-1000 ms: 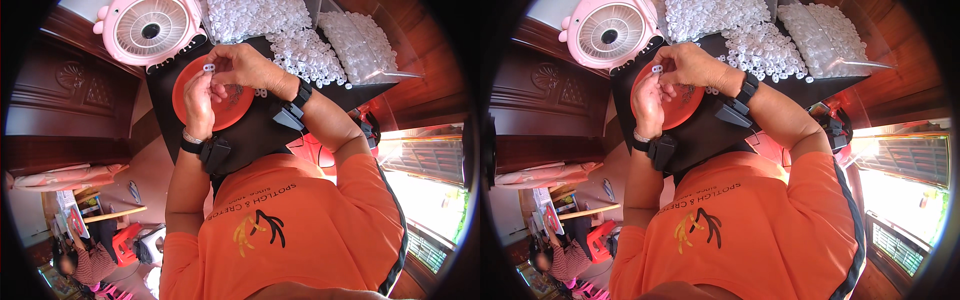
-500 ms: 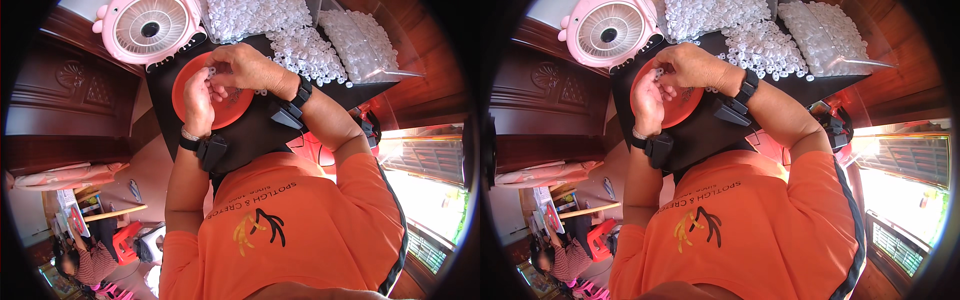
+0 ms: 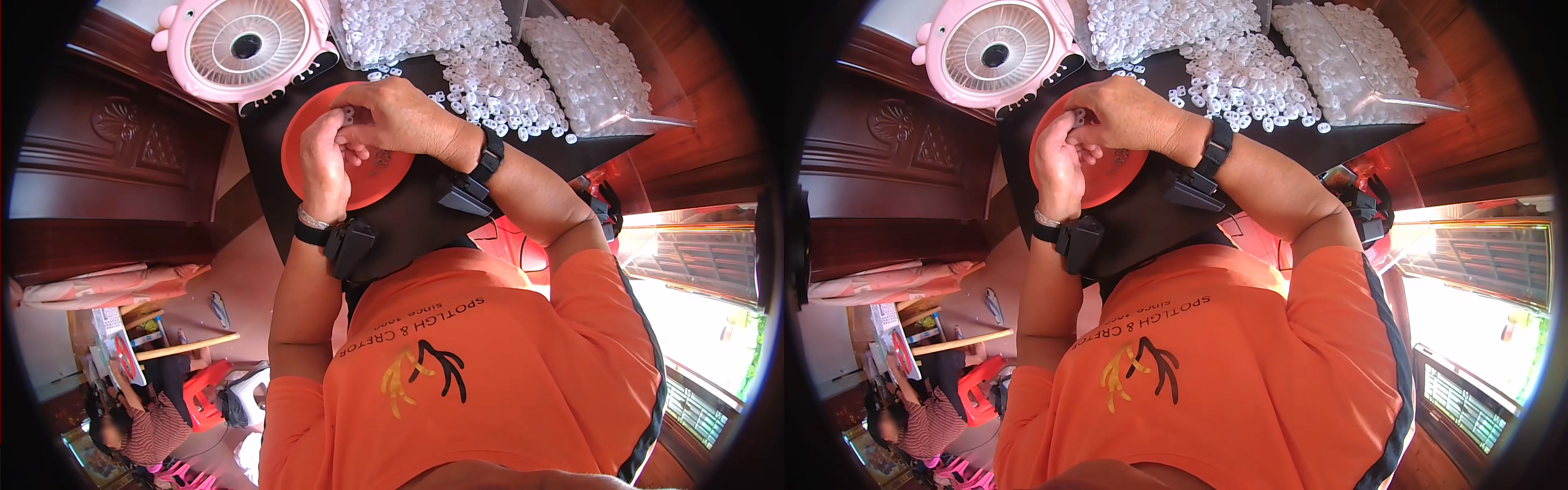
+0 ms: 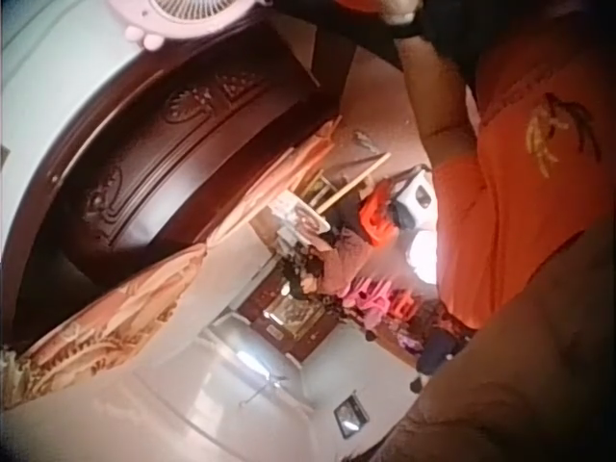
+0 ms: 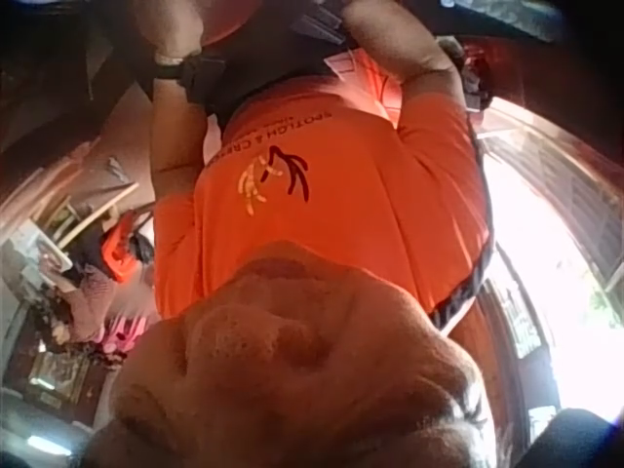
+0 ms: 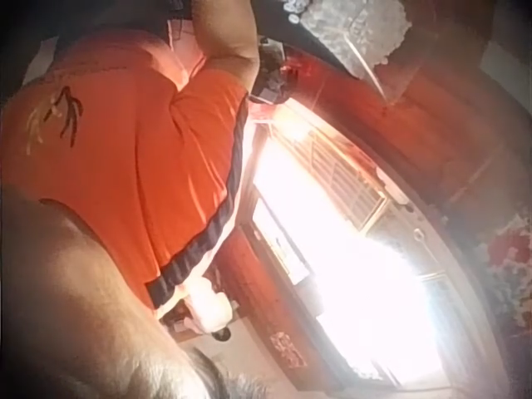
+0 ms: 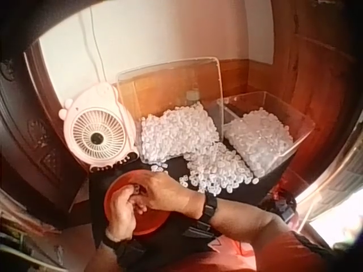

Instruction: The user is manually inserting small metal clips into circular white plastic components on a table.

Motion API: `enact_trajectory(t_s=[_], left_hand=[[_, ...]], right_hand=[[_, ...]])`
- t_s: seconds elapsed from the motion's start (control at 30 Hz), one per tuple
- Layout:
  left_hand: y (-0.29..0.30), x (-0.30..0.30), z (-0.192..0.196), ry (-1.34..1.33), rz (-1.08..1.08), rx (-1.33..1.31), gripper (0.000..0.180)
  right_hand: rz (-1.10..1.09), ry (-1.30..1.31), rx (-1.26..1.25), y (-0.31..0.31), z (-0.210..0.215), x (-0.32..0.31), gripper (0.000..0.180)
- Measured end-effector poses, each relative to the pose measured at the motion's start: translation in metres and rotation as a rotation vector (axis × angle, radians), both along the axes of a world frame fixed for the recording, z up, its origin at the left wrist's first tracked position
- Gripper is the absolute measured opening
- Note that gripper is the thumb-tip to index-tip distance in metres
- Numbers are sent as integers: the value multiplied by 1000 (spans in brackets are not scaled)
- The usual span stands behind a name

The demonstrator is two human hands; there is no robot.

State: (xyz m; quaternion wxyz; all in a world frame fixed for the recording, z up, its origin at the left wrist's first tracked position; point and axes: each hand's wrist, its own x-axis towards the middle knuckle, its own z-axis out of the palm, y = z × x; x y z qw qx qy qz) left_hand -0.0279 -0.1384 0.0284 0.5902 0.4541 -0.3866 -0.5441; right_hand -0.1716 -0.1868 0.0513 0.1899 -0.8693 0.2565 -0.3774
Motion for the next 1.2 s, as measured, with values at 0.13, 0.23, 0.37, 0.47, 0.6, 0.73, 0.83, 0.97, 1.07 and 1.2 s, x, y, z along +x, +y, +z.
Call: enact_trajectory(t_s=[0.13, 0.23, 0.37, 0.47, 0.6, 0.73, 0.83, 0.97, 1.07, 1.2], left_hand=[[-3, 1, 2, 50, 41, 52, 28], [-2, 1, 3, 60, 54, 17, 26], [0, 2, 4, 43, 64, -30, 26], [2, 1, 7, 1, 62, -72, 26], [4, -3, 10, -53, 69, -118, 26], [4, -4, 8, -37, 113, -108, 27], [6, -4, 8, -42, 74, -153, 27], [5, -5, 8, -55, 81, -168, 28], [4, -9, 14, -74, 117, -120, 31], [8, 5, 14, -138, 106, -148, 30]], right_hand=[[4, -36, 47, 5, 4, -2, 28], [40, -78, 9, 5, 3, -1, 27], [58, -107, 10, 6, 7, -2, 27], [55, -87, 48, 8, 9, -2, 25], [15, -92, -53, 5, 1, -1, 22], [15, -121, -64, 8, 2, 1, 19], [11, -145, -49, 12, 6, 0, 18], [9, -164, 22, 13, 11, -3, 18], [-88, -190, -118, 6, 22, -12, 14], [-676, -261, -467, -15, 74, -67, 21]])
